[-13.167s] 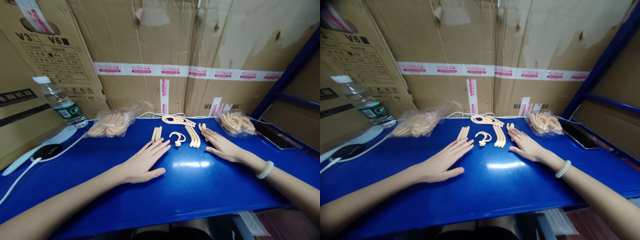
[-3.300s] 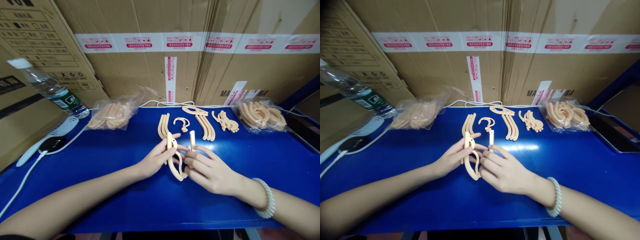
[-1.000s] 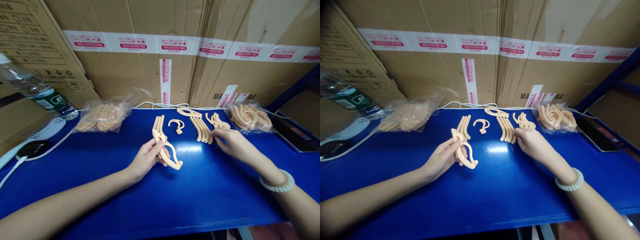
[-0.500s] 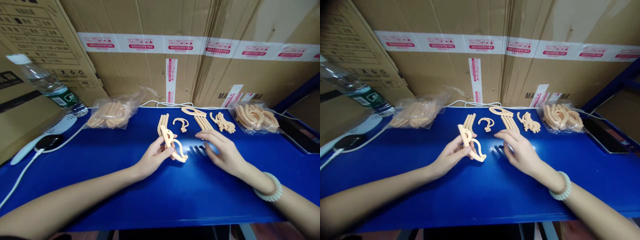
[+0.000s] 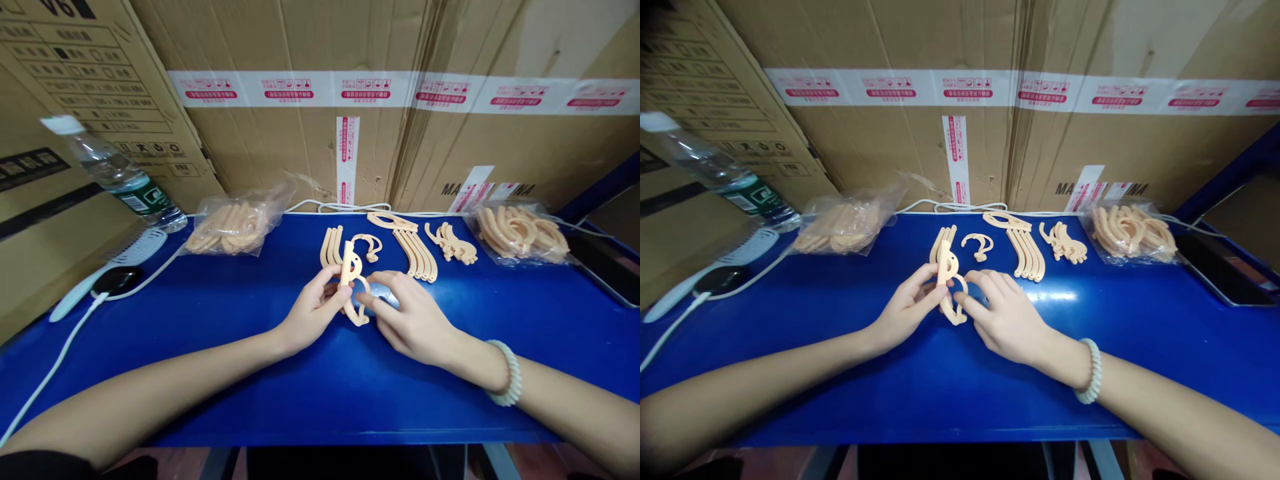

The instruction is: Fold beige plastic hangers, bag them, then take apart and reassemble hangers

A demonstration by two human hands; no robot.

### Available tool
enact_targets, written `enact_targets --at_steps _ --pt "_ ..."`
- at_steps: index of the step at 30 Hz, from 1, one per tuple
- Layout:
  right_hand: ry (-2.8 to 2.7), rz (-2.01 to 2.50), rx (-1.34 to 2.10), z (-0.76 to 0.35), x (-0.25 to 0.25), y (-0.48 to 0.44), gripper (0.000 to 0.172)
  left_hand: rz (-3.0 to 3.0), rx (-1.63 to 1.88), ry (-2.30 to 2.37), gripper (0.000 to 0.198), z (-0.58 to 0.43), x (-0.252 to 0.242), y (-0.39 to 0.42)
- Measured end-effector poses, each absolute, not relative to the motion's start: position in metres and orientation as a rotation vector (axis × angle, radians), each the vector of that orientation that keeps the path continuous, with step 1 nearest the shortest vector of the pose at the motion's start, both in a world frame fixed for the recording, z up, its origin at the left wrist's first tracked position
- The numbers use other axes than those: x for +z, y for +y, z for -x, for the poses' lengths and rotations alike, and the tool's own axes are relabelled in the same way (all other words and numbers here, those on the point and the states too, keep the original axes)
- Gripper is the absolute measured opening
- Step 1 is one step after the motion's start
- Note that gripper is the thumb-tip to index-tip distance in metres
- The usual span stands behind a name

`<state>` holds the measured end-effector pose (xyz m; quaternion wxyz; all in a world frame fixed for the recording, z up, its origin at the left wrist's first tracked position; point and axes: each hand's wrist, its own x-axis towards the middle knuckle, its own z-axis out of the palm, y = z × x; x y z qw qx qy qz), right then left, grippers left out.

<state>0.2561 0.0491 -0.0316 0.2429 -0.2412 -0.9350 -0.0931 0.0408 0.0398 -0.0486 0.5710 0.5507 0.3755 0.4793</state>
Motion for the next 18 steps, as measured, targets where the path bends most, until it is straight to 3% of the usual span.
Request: enact_targets --at_steps 10,18 --pt "-2.366 0.778 0.094 -0.263 -0.029 0.05 0.024 -1.3 1.177 0.963 0.024 -0.041 -0.046 0.042" --pt "-2.185 0.737 0.894 -0.266 -0.014 0.05 0.044 -1.376 1.13 0.923 0.019 -0.04 -0.047 0.041"
